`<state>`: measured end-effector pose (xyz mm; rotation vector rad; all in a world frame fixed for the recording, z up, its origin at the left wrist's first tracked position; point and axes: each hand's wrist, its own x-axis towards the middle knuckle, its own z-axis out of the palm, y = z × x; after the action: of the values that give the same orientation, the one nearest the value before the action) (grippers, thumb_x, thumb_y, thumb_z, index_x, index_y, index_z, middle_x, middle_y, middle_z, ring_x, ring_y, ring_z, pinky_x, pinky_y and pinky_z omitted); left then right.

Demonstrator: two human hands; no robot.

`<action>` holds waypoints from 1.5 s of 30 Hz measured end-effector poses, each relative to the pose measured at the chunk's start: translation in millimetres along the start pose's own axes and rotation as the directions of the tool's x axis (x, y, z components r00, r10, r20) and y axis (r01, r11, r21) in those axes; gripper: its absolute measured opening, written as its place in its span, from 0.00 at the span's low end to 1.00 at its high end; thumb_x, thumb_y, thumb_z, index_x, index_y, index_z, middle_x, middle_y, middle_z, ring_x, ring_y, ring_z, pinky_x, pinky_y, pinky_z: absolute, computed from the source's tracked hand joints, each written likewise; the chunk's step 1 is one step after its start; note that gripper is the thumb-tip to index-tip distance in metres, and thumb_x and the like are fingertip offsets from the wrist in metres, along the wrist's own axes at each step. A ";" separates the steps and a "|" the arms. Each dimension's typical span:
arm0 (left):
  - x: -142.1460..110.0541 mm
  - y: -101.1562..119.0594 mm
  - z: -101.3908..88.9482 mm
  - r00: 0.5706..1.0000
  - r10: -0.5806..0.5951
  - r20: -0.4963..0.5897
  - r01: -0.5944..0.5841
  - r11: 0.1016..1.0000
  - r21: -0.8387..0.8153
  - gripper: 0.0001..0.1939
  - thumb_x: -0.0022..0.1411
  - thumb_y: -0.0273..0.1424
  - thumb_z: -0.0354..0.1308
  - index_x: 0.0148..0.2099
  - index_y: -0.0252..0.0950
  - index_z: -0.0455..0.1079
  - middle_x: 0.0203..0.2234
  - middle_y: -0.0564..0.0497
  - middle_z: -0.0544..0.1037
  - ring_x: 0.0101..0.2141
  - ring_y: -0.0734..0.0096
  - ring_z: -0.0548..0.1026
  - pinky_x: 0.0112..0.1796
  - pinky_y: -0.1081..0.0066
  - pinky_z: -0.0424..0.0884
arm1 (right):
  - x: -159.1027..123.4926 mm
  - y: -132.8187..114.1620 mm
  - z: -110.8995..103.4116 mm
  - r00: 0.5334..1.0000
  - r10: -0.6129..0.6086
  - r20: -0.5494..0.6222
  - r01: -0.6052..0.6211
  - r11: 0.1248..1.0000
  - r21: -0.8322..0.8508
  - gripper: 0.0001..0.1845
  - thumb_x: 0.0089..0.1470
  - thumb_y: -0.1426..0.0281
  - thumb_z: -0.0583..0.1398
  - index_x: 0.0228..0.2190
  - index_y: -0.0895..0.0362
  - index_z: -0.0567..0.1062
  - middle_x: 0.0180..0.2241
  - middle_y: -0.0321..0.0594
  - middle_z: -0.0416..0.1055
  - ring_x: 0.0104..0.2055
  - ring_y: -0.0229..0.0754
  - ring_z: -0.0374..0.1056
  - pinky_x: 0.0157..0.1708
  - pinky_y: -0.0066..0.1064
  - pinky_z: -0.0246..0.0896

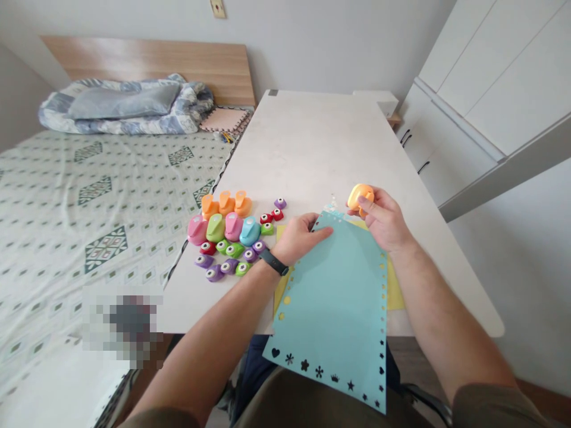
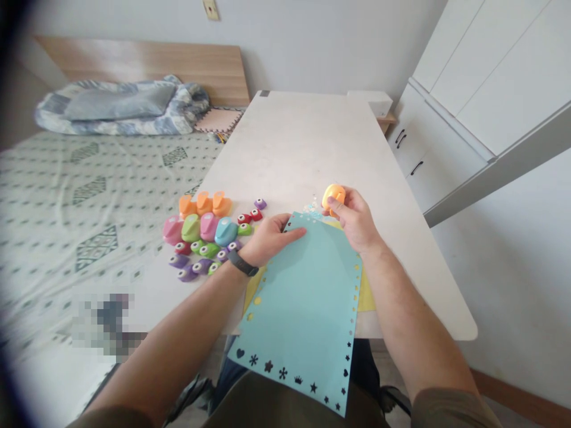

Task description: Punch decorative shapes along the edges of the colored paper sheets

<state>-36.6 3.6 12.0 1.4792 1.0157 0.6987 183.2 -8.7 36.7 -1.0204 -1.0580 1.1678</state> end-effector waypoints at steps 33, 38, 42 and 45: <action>-5.4 4.4 4.2 0.999 0.048 0.003 -0.048 0.996 0.081 0.22 0.64 0.48 0.59 0.41 0.32 0.77 0.31 0.51 0.78 0.28 0.72 0.73 0.26 0.76 0.65 | -8.8 7.7 0.3 0.996 0.074 0.055 -0.070 0.994 -0.079 0.21 0.56 0.53 0.68 0.47 0.49 0.77 0.40 0.37 0.78 0.39 0.46 0.76 0.42 0.41 0.70; -7.6 7.3 5.0 0.999 0.036 -0.037 -0.033 0.997 0.072 0.20 0.65 0.47 0.59 0.40 0.33 0.76 0.29 0.52 0.77 0.27 0.73 0.72 0.25 0.77 0.64 | -8.4 6.2 -0.3 0.998 0.002 0.058 0.004 0.995 -0.101 0.21 0.58 0.54 0.67 0.50 0.49 0.76 0.41 0.37 0.77 0.39 0.45 0.76 0.40 0.38 0.68; -8.3 10.6 6.2 0.995 0.023 -0.093 -0.017 0.998 0.063 0.19 0.63 0.47 0.60 0.37 0.34 0.74 0.27 0.53 0.75 0.26 0.74 0.70 0.24 0.77 0.62 | -5.6 6.9 -1.7 0.998 -0.062 0.000 0.061 0.987 -0.150 0.27 0.57 0.53 0.67 0.56 0.46 0.74 0.45 0.36 0.76 0.41 0.43 0.75 0.40 0.38 0.68; -7.4 11.4 7.6 0.991 0.009 -0.136 -0.001 0.998 0.057 0.19 0.63 0.47 0.59 0.38 0.34 0.75 0.27 0.53 0.75 0.26 0.73 0.70 0.24 0.77 0.62 | -3.5 7.7 -3.1 0.992 -0.116 -0.055 0.104 0.978 -0.181 0.25 0.59 0.50 0.65 0.54 0.45 0.74 0.46 0.37 0.76 0.36 0.41 0.73 0.36 0.37 0.67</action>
<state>-31.0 -6.2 22.8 1.4999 1.1443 0.7886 184.5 -11.5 28.2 -1.1167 -1.1680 0.9568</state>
